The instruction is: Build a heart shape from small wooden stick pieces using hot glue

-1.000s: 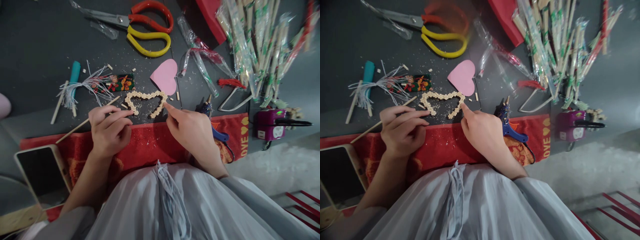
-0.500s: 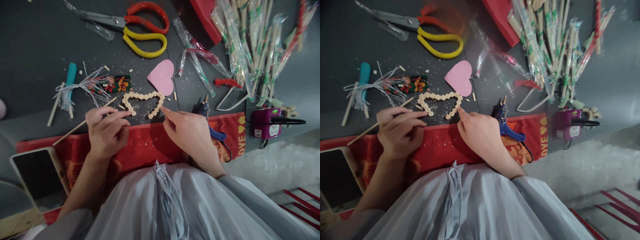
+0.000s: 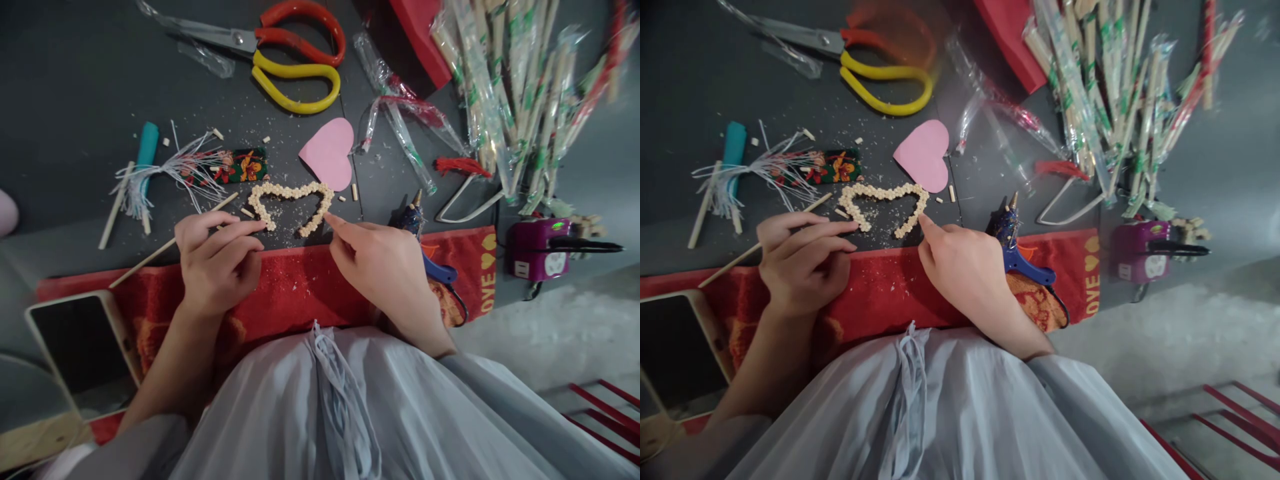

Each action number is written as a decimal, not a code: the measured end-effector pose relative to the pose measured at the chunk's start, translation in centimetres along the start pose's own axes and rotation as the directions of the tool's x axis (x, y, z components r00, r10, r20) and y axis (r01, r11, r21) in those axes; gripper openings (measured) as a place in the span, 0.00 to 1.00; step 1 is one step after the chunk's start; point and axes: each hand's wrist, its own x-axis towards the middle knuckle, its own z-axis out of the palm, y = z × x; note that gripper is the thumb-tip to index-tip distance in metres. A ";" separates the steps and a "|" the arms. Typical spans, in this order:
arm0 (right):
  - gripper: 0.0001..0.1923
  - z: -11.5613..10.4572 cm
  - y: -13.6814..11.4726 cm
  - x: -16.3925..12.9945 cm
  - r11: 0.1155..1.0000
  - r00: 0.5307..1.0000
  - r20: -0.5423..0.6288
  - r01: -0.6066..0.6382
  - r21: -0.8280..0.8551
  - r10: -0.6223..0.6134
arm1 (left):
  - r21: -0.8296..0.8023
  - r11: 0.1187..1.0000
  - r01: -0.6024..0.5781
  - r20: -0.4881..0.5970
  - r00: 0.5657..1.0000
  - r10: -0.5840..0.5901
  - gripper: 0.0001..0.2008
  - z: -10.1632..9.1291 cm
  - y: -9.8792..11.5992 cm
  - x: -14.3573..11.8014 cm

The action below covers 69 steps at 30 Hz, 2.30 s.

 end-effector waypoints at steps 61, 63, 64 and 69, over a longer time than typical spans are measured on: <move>0.23 0.3 0.1 -0.2 1.000 0.999 -0.035 0.020 0.008 -0.020 | -0.038 0.999 -0.019 -0.016 1.000 0.018 0.10 0.0 0.0 0.2; 0.23 0.3 0.1 -0.2 1.000 0.999 -0.037 0.018 0.002 -0.018 | -0.029 1.000 -0.010 -0.006 1.000 0.010 0.10 0.0 0.0 0.1; 0.23 0.3 0.1 -0.2 1.000 0.999 -0.038 0.018 0.000 -0.018 | -0.031 0.999 -0.009 -0.012 1.000 0.009 0.09 0.0 0.0 0.1; 0.23 0.4 0.2 -0.2 1.000 0.998 -0.051 0.025 0.001 -0.025 | -0.064 0.995 0.070 0.030 0.997 -0.069 0.09 -0.1 0.1 0.0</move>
